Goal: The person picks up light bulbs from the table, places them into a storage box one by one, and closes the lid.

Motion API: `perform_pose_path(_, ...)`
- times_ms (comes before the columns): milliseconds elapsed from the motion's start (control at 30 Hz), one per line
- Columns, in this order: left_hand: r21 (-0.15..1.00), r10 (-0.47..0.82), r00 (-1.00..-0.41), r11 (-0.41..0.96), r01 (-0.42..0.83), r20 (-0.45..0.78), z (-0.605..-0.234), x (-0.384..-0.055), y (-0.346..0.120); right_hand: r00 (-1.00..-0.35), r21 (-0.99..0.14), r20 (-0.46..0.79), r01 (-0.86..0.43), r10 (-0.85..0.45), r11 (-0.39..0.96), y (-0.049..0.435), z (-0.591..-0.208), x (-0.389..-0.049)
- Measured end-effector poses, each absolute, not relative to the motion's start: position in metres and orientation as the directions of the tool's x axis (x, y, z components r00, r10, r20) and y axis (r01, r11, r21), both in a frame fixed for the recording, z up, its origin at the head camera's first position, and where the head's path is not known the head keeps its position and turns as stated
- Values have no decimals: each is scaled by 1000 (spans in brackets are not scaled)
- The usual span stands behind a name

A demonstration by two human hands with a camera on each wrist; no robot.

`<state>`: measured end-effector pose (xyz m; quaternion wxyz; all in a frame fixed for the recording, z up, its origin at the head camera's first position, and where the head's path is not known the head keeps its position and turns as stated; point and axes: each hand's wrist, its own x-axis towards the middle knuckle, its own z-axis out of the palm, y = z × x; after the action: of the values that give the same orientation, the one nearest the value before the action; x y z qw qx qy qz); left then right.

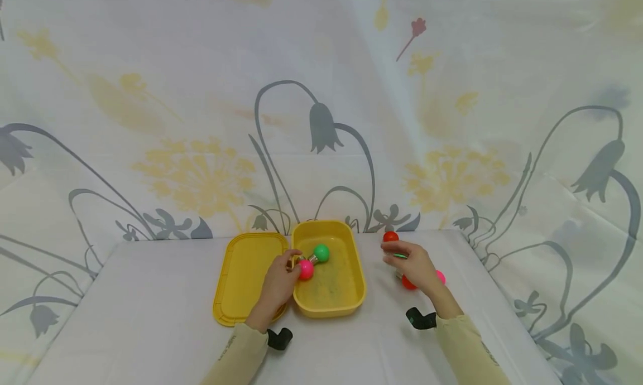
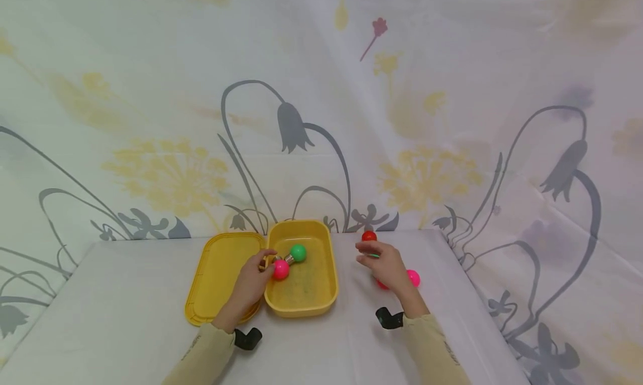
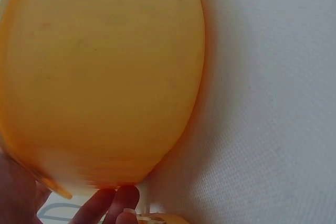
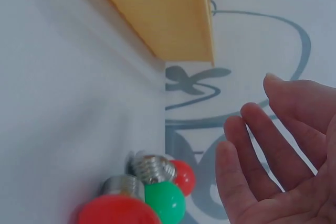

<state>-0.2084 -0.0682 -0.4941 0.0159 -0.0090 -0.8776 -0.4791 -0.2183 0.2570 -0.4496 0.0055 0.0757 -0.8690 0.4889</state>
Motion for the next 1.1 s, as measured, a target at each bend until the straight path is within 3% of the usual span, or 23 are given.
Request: perform_pose_path(1100, 837, -16, -1000, 548, 5, 16, -497, -210, -67, -997, -814, 44, -76, -69, 576, 304, -466, -185)
